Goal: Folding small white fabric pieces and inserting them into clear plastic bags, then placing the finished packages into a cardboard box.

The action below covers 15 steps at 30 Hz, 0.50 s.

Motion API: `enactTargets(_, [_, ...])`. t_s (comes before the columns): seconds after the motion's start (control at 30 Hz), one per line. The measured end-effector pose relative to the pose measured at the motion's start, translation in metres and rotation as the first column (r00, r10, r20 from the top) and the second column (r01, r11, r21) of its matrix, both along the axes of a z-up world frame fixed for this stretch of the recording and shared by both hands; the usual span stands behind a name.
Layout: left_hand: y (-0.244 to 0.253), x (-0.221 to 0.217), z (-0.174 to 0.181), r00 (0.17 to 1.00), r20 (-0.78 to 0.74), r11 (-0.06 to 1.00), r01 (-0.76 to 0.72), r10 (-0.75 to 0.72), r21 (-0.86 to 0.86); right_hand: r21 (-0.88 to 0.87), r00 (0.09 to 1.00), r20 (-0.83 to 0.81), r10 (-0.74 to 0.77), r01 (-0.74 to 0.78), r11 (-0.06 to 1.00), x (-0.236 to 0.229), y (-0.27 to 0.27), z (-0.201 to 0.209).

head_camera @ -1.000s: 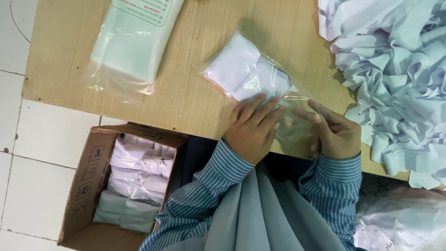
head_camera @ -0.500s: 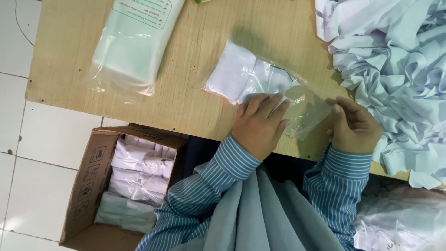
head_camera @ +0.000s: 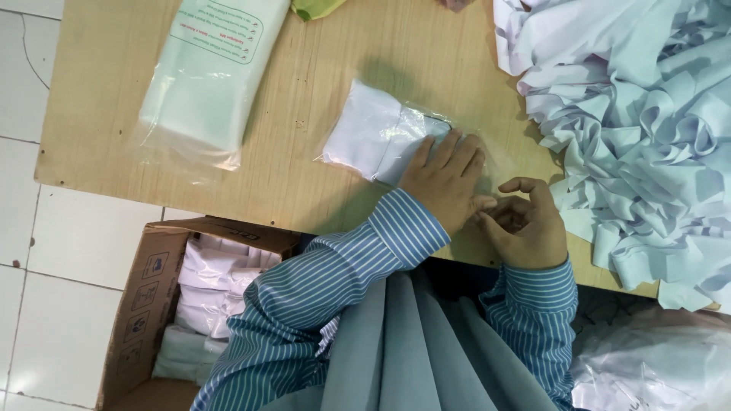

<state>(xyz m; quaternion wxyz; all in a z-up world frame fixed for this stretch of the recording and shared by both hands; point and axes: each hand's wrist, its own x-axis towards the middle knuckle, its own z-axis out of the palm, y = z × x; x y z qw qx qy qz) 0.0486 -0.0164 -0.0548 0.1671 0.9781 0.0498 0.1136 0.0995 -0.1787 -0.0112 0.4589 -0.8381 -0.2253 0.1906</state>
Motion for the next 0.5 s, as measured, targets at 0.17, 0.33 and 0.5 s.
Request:
enactTargets(0.17, [0.0,-0.008,0.018,0.996,-0.068,0.997,-0.051,0.054,0.051,0.116,0.985,0.133,-0.111,0.096,0.989,-0.001,0.004,-0.004])
enactTargets(0.33, [-0.001,-0.009,0.027,0.992,-0.096,0.993,-0.069,0.078,0.091,0.227,0.964,0.21,-0.162,0.113,0.967,0.009,-0.006,-0.006])
enactTargets(0.5, [-0.001,-0.009,0.021,0.994,0.003,0.979,-0.112,0.113,0.168,0.186,0.975,0.133,-0.176,0.15,0.971,0.011,-0.009,0.012])
